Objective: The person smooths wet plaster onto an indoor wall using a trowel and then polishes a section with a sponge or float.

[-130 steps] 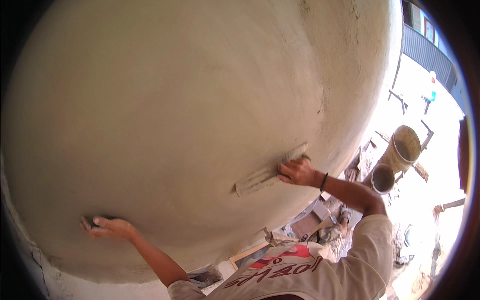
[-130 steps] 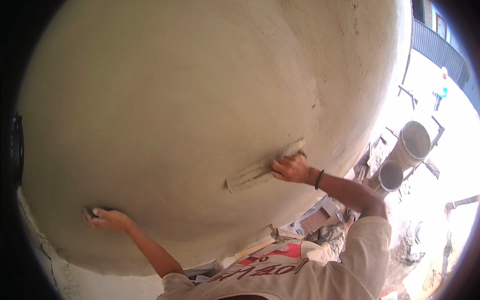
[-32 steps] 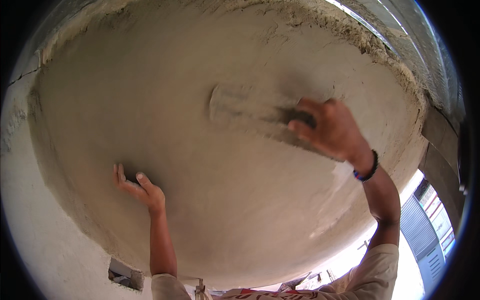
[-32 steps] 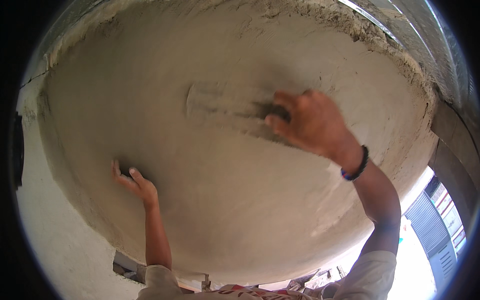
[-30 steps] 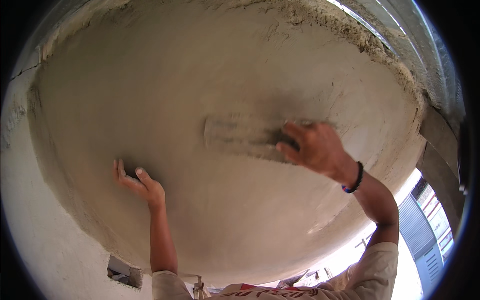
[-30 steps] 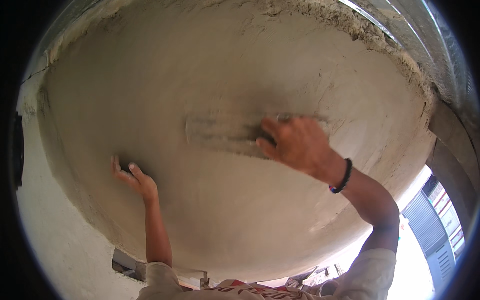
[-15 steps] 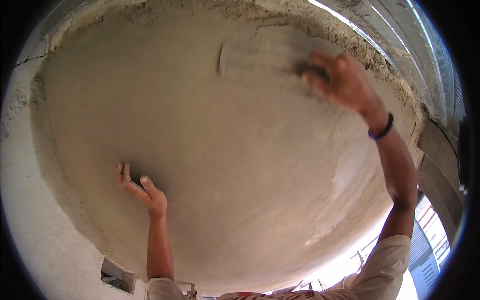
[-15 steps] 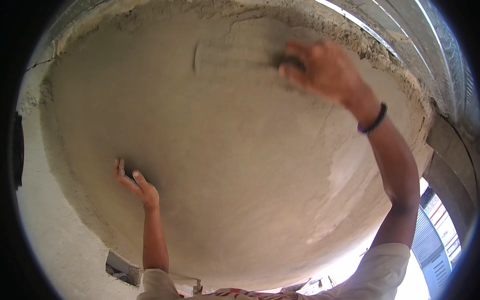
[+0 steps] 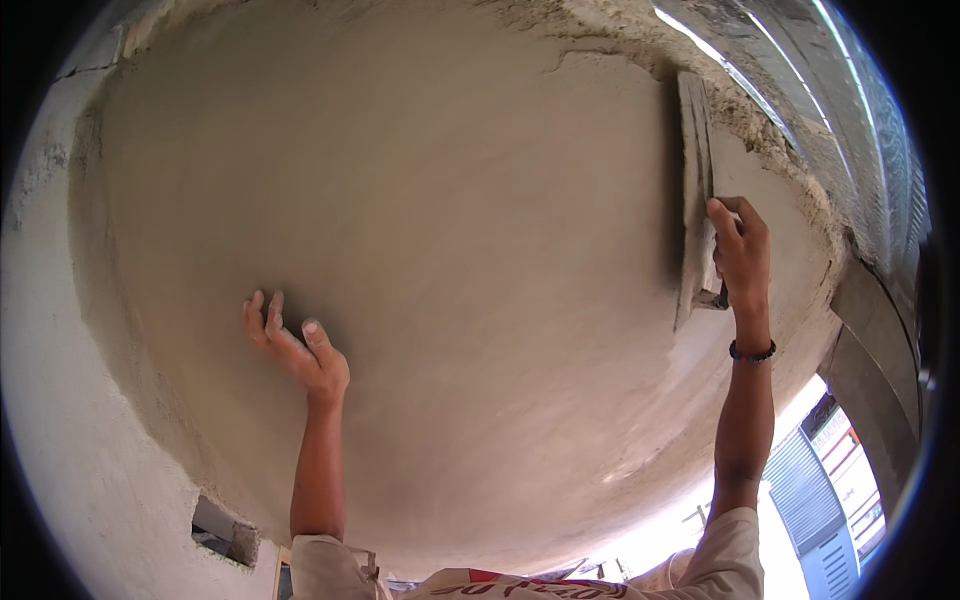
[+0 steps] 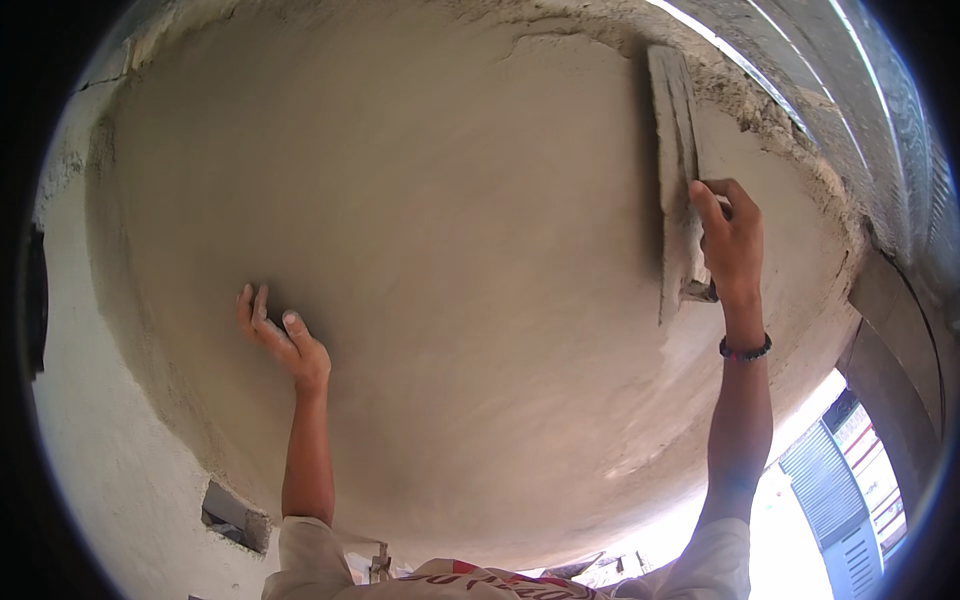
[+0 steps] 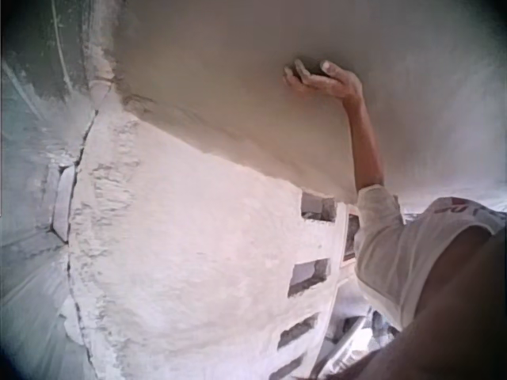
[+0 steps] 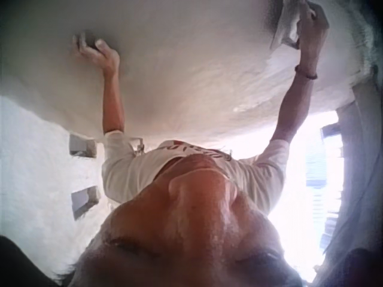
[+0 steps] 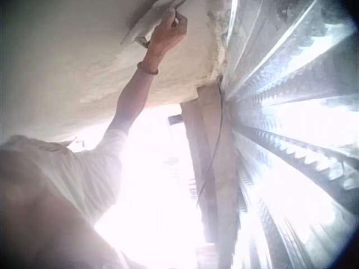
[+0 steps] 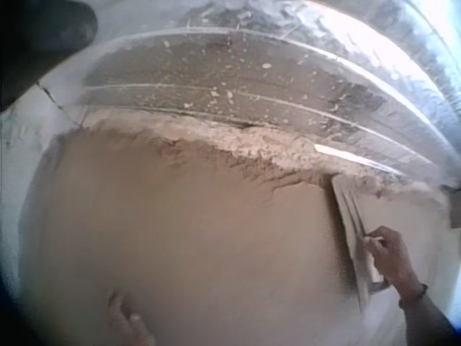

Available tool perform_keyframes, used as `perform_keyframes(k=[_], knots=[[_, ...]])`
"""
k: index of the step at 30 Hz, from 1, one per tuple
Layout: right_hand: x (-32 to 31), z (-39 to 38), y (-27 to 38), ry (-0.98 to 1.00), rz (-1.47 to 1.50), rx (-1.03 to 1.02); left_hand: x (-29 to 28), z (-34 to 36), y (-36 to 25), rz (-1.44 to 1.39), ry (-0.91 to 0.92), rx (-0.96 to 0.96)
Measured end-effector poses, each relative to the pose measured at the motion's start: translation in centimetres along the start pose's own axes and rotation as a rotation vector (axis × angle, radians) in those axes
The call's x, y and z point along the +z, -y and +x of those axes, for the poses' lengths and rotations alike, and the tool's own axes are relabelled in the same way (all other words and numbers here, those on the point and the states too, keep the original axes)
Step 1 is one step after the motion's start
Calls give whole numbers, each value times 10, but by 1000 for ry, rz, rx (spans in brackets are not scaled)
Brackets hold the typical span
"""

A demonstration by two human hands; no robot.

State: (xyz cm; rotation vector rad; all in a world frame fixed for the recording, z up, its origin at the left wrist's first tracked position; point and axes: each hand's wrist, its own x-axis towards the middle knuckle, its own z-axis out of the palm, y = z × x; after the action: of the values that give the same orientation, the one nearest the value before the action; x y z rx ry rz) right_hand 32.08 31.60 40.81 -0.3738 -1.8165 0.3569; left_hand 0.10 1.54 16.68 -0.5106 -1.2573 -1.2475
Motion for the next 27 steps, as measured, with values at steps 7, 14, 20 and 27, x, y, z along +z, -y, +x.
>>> perform_keyframes(k=[7, 14, 20, 27], knots=[[75, 20, 121, 240, -202, -506, 4, 1, -5, -20, 1, -42], [123, -114, 92, 672, -477, -801, -30, -1, 12, -98, -75, -173], [91, -40, 139, 326, -333, -906, -49, -8, 70, 102, -56, -130], [112, 21, 174, 84, -560, -956, -38, -13, 60, -84, -112, -187]])
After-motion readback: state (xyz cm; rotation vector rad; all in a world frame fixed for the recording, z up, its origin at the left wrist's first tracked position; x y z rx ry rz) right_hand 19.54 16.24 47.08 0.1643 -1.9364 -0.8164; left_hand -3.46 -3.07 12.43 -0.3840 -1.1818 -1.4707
